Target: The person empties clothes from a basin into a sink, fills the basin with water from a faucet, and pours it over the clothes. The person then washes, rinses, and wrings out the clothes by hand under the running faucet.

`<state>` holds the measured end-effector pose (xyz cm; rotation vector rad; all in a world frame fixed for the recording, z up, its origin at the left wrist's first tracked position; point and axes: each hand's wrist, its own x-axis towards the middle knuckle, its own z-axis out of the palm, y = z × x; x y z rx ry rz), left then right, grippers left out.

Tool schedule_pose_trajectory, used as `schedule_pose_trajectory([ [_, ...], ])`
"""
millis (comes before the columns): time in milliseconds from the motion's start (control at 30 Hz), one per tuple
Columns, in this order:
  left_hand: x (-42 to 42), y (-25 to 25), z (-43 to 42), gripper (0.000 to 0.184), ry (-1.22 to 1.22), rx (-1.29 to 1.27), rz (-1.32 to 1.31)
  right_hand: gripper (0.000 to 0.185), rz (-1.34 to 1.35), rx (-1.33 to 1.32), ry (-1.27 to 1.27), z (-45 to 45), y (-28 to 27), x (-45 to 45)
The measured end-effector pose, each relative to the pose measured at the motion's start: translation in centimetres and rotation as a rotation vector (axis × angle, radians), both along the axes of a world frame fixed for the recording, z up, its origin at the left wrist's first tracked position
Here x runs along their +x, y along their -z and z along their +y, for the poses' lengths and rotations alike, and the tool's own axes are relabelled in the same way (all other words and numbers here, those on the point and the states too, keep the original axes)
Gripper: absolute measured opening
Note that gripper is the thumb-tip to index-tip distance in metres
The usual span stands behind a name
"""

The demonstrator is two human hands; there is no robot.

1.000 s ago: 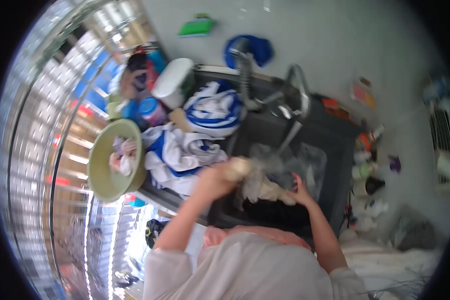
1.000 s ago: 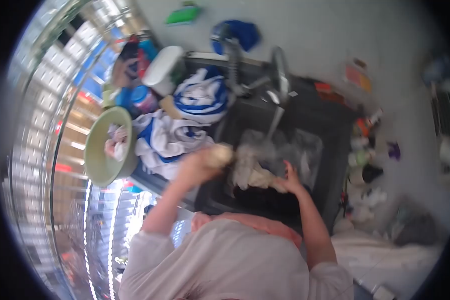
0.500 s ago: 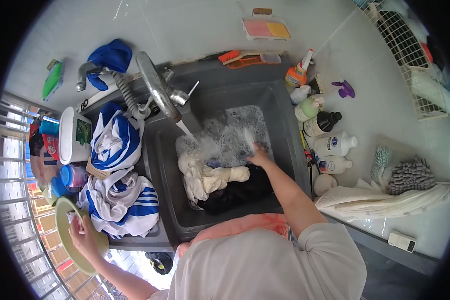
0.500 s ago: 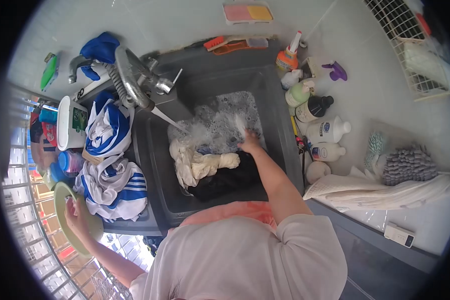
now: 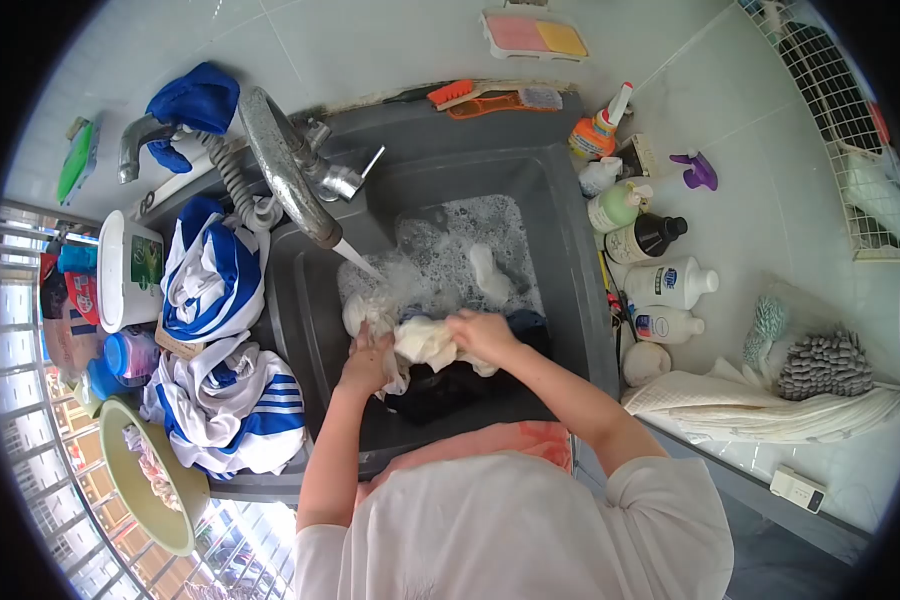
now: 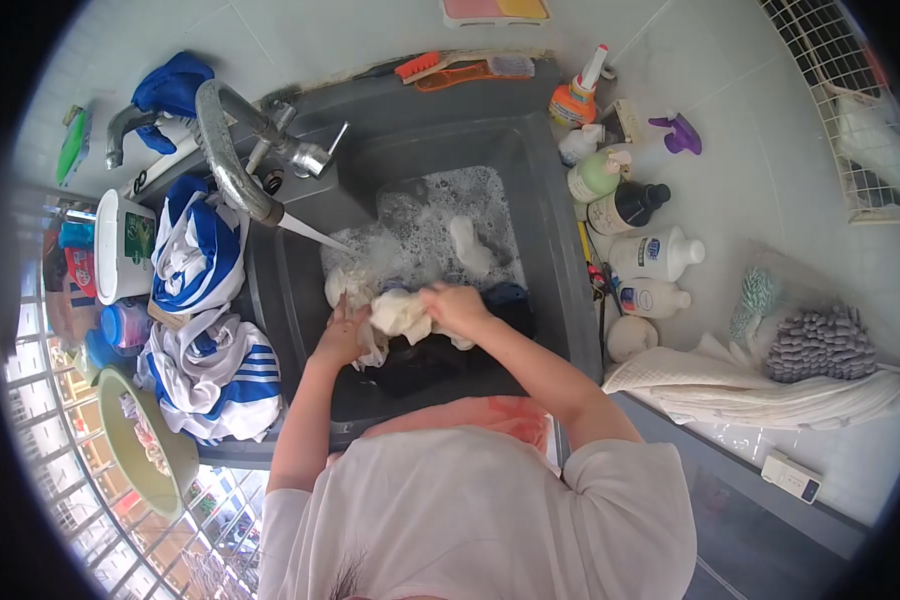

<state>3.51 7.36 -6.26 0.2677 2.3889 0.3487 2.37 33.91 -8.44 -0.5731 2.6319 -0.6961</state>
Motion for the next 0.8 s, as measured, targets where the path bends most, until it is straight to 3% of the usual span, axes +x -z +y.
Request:
schedule_pose_trajectory([
  [67,-0.1,0.5,0.4,0.089,-0.042,-0.055,-0.05,0.016,0.207,-0.153,0.233,2.3,-2.6,-0.7],
  [133,-0.8,-1.7,2.1,0.093,-0.033,-0.222,-0.089,0.02,0.091,-0.276,0.375,4.5,-7.7,-2.8],
  [167,-1.3,-1.4,2.6,0.093,-0.024,-0.216,-0.092,0.017,0.002,-0.391,0.392,6.0,-7.8,-3.7],
  [233,-2.6,-1.0,3.5,0.091,-0.25,0.491,0.19,0.018,-0.114,-0.709,0.422,7.5,-8.5,-5.1],
  [267,-3.7,-1.9,4.8,0.091,-0.248,0.495,0.194,0.018,-0.108,-0.707,0.423,7.7,-9.0,-5.6],
  [333,-6.1,-3.7,8.2,0.091,-0.506,1.265,-0.031,0.027,-0.282,-0.912,0.373,7.8,-9.7,-6.5],
  [367,-7.3,-4.1,9.0,0.091,-0.506,1.268,-0.027,0.027,-0.28,-0.91,0.37,7.6,-9.5,-6.9],
  [433,-9.1,-4.6,10.0,0.084,-0.739,1.29,-0.225,0.029,-0.273,-0.789,0.389,6.7,-8.5,-7.6],
  [467,-9.8,-3.2,9.8,0.067,-0.694,1.22,-0.157,0.031,-0.292,-0.679,0.495,6.4,-7.9,-7.9],
  [500,-10.1,-1.8,9.7,0.067,-0.69,1.218,-0.156,0.031,-0.29,-0.683,0.497,6.1,-7.2,-8.4],
  [567,-10.5,0.6,9.8,0.058,-0.501,0.663,0.157,0.039,-0.551,-0.249,0.731,5.3,-4.6,-9.7],
  [600,-10.2,2.1,10.0,0.054,-0.421,0.609,0.257,0.05,-0.279,0.014,0.738,4.5,-1.9,-9.7],
  [733,-9.5,9.3,11.2,0.058,-0.274,0.455,0.186,0.059,0.027,-0.165,0.714,1.1,1.2,-10.3],
  [800,-8.9,12.3,12.0,0.069,-0.26,0.303,0.153,0.06,0.423,0.37,0.424,0.8,6.5,-10.3],
])
